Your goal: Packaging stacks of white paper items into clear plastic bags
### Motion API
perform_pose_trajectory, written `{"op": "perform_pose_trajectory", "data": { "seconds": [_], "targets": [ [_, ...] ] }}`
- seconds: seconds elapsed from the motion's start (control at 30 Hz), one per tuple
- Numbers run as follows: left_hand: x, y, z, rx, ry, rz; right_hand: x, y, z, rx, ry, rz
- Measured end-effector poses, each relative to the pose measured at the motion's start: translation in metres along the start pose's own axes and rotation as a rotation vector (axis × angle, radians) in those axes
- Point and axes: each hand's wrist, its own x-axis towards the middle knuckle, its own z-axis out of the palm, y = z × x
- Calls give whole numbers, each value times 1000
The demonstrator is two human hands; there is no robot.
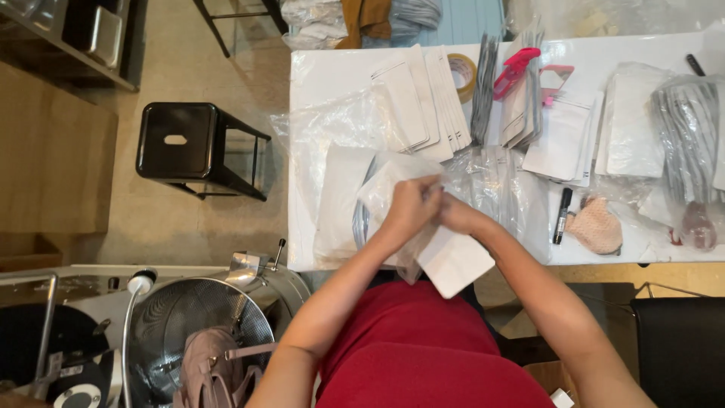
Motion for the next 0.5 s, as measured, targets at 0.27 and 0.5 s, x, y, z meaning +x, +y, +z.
{"op": "perform_pose_trajectory", "data": {
  "seconds": [0.27, 0.5],
  "targets": [
    [-65, -15, 10, 230, 31, -153, -15, -20, 15, 361, 312, 346],
    [-104, -58, 35, 237, 207, -321, 14, 41, 35, 766, 292, 343]
  ]
}}
